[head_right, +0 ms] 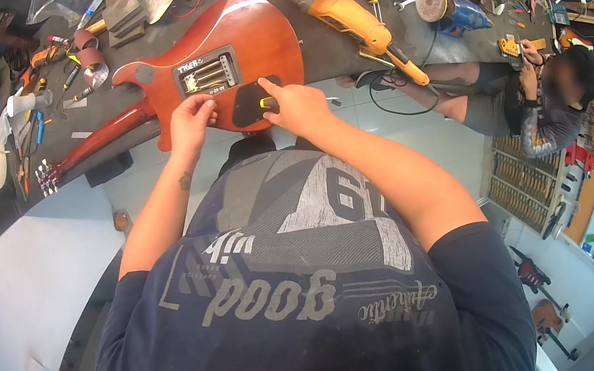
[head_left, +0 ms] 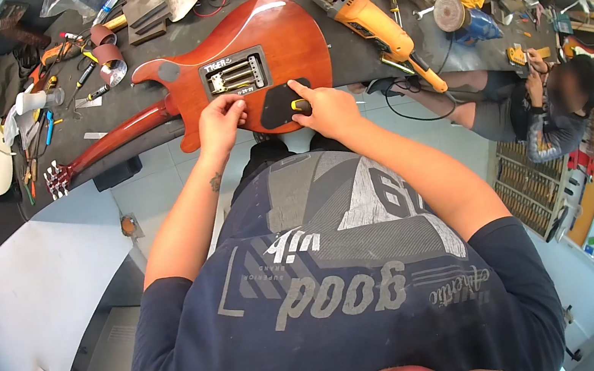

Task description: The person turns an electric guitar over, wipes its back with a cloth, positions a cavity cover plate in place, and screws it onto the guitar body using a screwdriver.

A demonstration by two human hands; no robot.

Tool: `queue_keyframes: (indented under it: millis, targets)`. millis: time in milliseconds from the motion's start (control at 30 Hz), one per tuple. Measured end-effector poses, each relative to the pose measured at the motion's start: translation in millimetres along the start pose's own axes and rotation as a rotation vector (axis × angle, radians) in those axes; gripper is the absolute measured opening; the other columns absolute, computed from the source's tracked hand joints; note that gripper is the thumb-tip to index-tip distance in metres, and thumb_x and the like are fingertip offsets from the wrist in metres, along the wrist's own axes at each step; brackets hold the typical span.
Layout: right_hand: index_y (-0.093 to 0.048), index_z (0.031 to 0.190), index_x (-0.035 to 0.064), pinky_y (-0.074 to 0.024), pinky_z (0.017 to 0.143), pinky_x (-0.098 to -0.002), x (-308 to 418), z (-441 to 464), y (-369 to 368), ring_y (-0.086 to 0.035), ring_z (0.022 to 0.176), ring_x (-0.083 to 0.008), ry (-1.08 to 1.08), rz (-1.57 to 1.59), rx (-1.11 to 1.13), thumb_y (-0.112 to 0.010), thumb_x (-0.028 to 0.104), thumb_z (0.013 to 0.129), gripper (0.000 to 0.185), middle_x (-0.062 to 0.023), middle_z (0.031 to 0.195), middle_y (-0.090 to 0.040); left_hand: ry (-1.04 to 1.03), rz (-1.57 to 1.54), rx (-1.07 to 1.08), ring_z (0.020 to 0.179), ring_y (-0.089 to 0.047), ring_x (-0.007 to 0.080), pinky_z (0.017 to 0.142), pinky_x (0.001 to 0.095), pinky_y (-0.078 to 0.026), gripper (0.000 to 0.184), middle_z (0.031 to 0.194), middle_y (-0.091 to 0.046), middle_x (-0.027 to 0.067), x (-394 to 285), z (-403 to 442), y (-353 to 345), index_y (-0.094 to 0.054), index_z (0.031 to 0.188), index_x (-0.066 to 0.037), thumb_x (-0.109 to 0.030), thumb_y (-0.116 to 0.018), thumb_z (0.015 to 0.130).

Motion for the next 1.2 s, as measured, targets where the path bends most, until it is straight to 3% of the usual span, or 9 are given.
queue_keyframes:
  millis: [233,333,367,467,500,1200]
  targets:
    - [-0.056,0.151,0.0213,-0.0587,0.077,-0.0446,-2.5,5.6,-3.3,-0.074,0.089,-0.0308,0.066,-0.001,-0.003,-0.082,0.038,0.084,0.073,-0.0095,0.094,-0.074,-0.077,0.305,0.113,0.073,-0.070,0.0115,0.068,0.0293,-0.058,0.018,0.085,-0.075,0.0062,-11.6,-0.1,-28.7,-0.078,0.109,0.001,-0.008,-0.069,0.097]
    - [-0.056,0.151,0.0230,-0.0587,0.077,-0.0448,-1.6,3.9,0.1,-0.074,0.091,-0.0312,0.045,0.014,-0.001,-0.081,0.039,0.084,0.074,-0.0097,0.094,-0.074,-0.297,0.534,0.140,0.070,-0.070,0.0135,0.067,0.0307,-0.057,0.018,0.084,-0.075,0.0087,-17.7,13.5,-45.8,-0.077,0.110,-0.001,-0.007,-0.069,0.095]
    - [-0.056,0.151,0.0239,-0.0587,0.078,-0.0448,-0.6,2.9,2.3,-0.074,0.091,-0.0312,0.028,0.015,0.009,-0.082,0.039,0.084,0.074,-0.0098,0.094,-0.074,-0.372,0.573,0.130,0.076,-0.073,0.0226,0.072,0.0360,-0.057,0.018,0.090,-0.075,0.0132,-21.1,17.5,-53.6,-0.077,0.109,-0.002,-0.008,-0.069,0.093]
    - [-0.056,0.151,0.0264,-0.0588,0.079,-0.0449,0.9,1.1,5.9,-0.074,0.092,-0.0312,0.001,0.022,0.019,-0.082,0.040,0.084,0.074,-0.0100,0.094,-0.074,-0.504,0.673,0.061,0.088,-0.073,0.0320,0.081,0.0410,-0.057,0.016,0.096,-0.075,0.0166,-29.6,29.0,-66.2,-0.077,0.106,-0.002,-0.009,-0.069,0.093]
    - [-0.055,0.152,0.0272,-0.0588,0.079,-0.0450,-0.7,1.7,3.6,-0.074,0.092,-0.0312,0.011,0.024,0.008,-0.082,0.040,0.084,0.074,-0.0099,0.093,-0.074,-0.445,0.639,0.061,0.096,-0.070,0.0379,0.086,0.0459,-0.054,0.014,0.096,-0.073,0.0173,-30.9,30.0,-69.1,-0.078,0.100,-0.003,-0.008,-0.069,0.091]
    - [-0.053,0.153,0.0297,-0.0591,0.081,-0.0446,-0.2,-1.5,5.3,-0.074,0.094,-0.0309,-0.043,0.011,0.027,-0.081,0.042,0.084,0.076,-0.0096,0.100,-0.074,-0.577,0.843,0.029,0.094,-0.069,0.0358,0.082,0.0447,-0.056,0.012,0.098,-0.068,0.0121,-24.2,26.0,-73.0,-0.078,0.100,-0.007,-0.010,-0.073,0.090]
Point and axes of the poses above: each hand's wrist, its own z-axis towards the middle knuckle, its own y-axis out of the back of the hand, x = y × z, the point moved 1 cm from there along z, towards the middle knuckle
